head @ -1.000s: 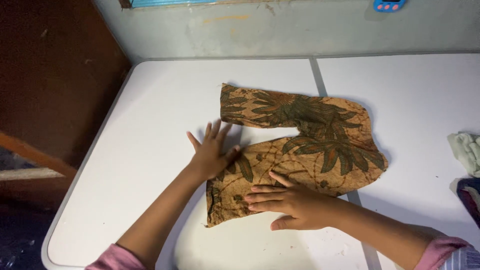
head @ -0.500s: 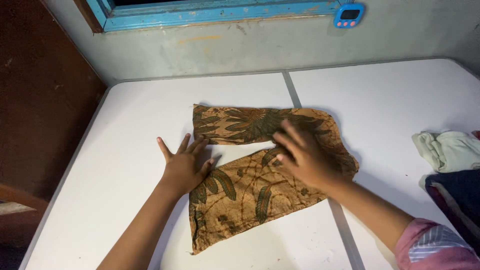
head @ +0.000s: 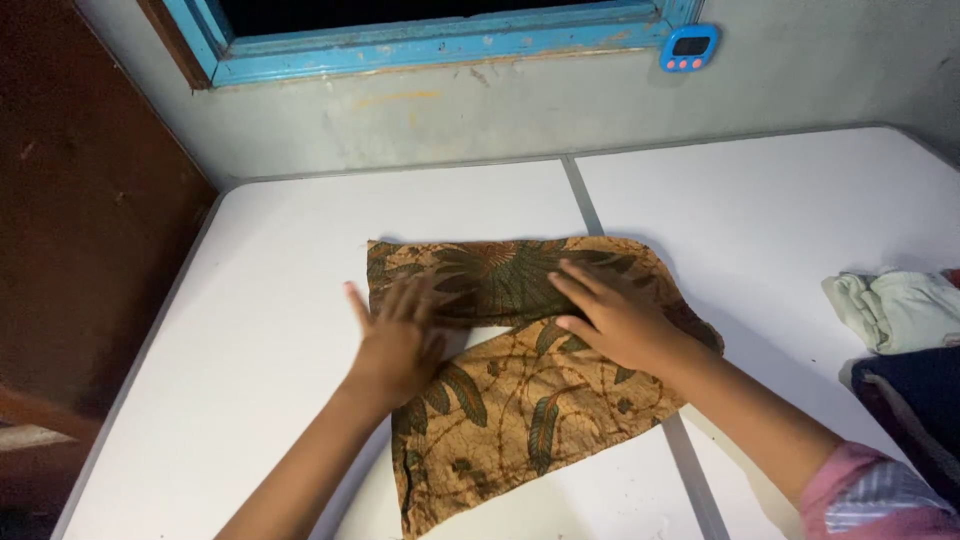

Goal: The person folds a patterned cloth on a white table. They smooth the fabric, fold it in half lengthwise, then fold it again into a compact rectangle, and finally place it on a stack of other folded clothes.

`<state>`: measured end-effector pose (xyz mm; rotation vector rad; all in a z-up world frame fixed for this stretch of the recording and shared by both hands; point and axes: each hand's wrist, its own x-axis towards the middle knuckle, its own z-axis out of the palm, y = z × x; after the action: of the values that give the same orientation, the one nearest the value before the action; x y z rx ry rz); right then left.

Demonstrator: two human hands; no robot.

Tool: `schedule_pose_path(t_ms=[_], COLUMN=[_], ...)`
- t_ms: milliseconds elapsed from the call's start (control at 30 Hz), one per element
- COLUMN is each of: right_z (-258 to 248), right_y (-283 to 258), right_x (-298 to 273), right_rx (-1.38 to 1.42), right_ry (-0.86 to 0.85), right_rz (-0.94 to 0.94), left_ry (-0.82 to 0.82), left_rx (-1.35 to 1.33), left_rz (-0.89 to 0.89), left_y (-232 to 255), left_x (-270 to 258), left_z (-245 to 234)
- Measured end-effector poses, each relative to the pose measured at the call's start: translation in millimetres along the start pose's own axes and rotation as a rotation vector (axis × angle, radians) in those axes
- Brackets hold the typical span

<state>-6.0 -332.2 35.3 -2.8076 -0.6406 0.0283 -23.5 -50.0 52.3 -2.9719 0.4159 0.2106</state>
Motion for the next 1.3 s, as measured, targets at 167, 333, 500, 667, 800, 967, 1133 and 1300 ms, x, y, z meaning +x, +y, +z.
schedule_pose_path(t_ms=[167,333,500,667,800,967,1133,1300], right_z=[36.4,28.0,17.7,17.5,39.5,34.1,41.1,42.7], right_y=[8.6,-5.0,-3.9,24.9,73.2,79.5,90.8,89.4], right_x=[47.6,68.6,68.0,72.5,79.2,76.2,76.1,75.1], right_rx=[0.194,0.231,0.204,-0.026,-0.028,-0.086,-0.076,-0.066], right_ry=[0.172,-0.161,-0.245,-0.226,-0.132,-0.093,-0.074,-0.057], right_rz=[-0.249,-0.092,-0.029,0.057,0.091,0.176,0.235,0.237], left_ry=[0.546,0.261,-0.04,0.117,-0.006,0.026,-0.016,0.04], left_rx=[-0.276,-0.303,-0.126,-0.155,-0.134,-0.233,-0.22,-0.299], left_rz=[0.402,0.299,0.221,0.152,0.029,0.002,-0.021,-0.04], left_y=[11.9,21.9,-5.5,-43.1,-56.4,-58.4,-61.8,-71.1], left_x=[53.5,89.4,89.0,109.1,116.7,121.5,120.4,117.0], left_z=[30.0,30.5,18.5,51.9,52.9,54.4,51.7,53.7])
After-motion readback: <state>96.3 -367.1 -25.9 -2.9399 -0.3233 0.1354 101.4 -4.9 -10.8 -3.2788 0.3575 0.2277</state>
